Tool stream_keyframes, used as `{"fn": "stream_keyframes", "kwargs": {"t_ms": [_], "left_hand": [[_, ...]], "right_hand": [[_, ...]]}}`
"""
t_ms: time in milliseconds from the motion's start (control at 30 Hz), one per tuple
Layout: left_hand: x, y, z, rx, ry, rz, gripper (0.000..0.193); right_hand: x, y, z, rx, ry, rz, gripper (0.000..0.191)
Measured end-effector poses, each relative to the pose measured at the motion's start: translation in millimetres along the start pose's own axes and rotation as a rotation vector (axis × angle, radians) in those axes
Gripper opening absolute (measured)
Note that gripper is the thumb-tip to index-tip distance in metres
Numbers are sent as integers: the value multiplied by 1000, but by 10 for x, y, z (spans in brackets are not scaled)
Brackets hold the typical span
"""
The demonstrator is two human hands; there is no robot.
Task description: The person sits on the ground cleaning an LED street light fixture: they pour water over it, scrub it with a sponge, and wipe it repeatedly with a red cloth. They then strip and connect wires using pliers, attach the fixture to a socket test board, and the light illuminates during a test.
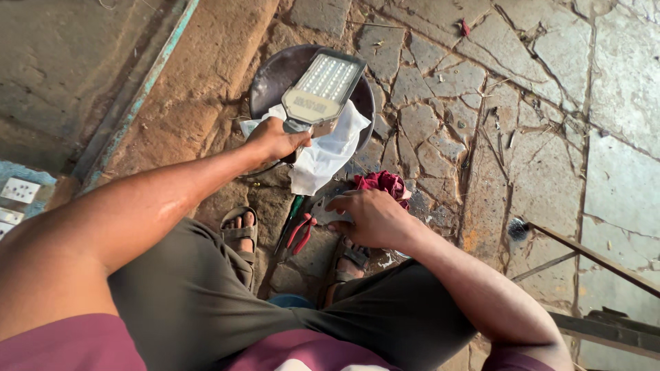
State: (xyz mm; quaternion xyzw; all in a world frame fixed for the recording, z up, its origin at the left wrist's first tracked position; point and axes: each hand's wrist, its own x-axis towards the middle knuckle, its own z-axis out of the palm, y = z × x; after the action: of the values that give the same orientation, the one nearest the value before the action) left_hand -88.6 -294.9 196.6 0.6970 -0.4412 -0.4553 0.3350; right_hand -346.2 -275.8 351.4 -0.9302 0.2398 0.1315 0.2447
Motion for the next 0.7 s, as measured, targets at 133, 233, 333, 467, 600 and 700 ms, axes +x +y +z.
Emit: {"fn": "stream_keyframes", "kwargs": {"t_ms": [133,233,333,467,600,700], "left_hand": [[91,-306,99,312,54,3,63],[127,-490,144,439,163,165,82],[138,-696,119,588,29,111,82],[128,-726,82,970,-55,281,83],[15,-103,-234,1252,-41,336,39],[-437,396,-1182,428,181,442,70]], "right_hand": [[67,-56,-44,-61,-13,9,42],[82,-83,-48,-60,-23,18,44],[84,-68,-14,-66,-61,33,44],[123,-11,76,-78,-79,24,44],[158,-11,182,-155,-122,35,45],[121,-9,235,-158,-143,-12,48]]}}
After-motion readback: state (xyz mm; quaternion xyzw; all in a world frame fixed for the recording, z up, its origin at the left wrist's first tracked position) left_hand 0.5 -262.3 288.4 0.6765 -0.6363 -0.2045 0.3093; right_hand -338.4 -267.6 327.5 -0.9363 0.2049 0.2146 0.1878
